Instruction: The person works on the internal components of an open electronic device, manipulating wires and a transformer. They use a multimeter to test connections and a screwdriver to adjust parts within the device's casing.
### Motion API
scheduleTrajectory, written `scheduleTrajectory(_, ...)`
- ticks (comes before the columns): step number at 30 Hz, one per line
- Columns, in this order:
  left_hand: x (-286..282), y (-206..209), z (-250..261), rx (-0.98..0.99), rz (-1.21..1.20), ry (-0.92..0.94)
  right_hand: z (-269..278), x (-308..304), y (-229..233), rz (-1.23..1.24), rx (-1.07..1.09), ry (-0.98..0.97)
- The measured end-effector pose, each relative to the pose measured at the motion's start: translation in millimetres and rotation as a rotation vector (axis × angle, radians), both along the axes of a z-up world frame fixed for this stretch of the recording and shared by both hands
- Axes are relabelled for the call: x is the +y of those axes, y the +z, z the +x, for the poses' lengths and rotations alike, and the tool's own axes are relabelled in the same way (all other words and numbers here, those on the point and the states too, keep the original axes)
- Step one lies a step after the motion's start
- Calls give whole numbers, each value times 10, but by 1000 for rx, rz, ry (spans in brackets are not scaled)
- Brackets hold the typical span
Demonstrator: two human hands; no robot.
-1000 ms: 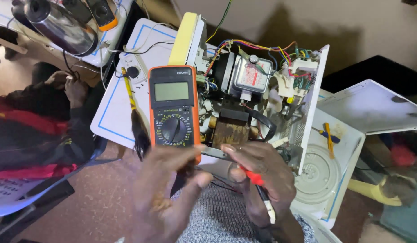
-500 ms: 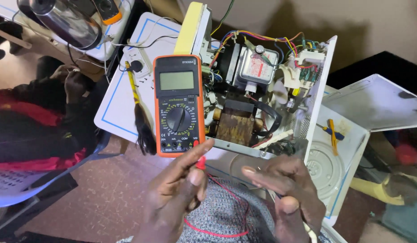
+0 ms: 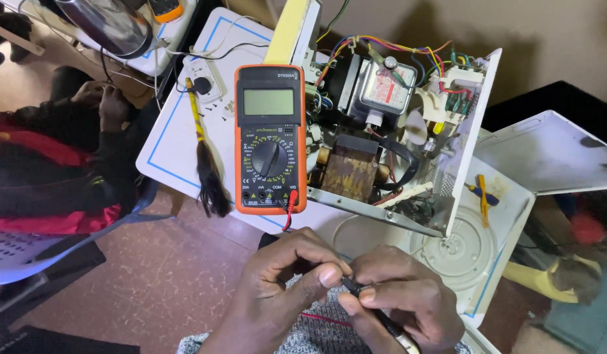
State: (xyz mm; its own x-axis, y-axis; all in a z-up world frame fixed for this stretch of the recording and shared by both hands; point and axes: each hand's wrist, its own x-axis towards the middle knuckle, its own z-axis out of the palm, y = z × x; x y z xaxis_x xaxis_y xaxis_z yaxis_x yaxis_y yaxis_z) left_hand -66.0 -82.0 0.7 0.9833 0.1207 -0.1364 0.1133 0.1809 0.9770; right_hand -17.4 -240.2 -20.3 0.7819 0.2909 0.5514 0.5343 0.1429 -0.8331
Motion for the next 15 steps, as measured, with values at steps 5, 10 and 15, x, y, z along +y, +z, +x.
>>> scheduleTrajectory(5,0,-55,-62,-11,-35,139,47,39,-150,2,-20,105)
scheduleTrajectory(10,118,-115,-142,44,29,399,385,271,-317,-181,-21,37)
scheduleTrajectory(15,282,-142,-176,37,205,572,558,824,-75,-493,-193,-216)
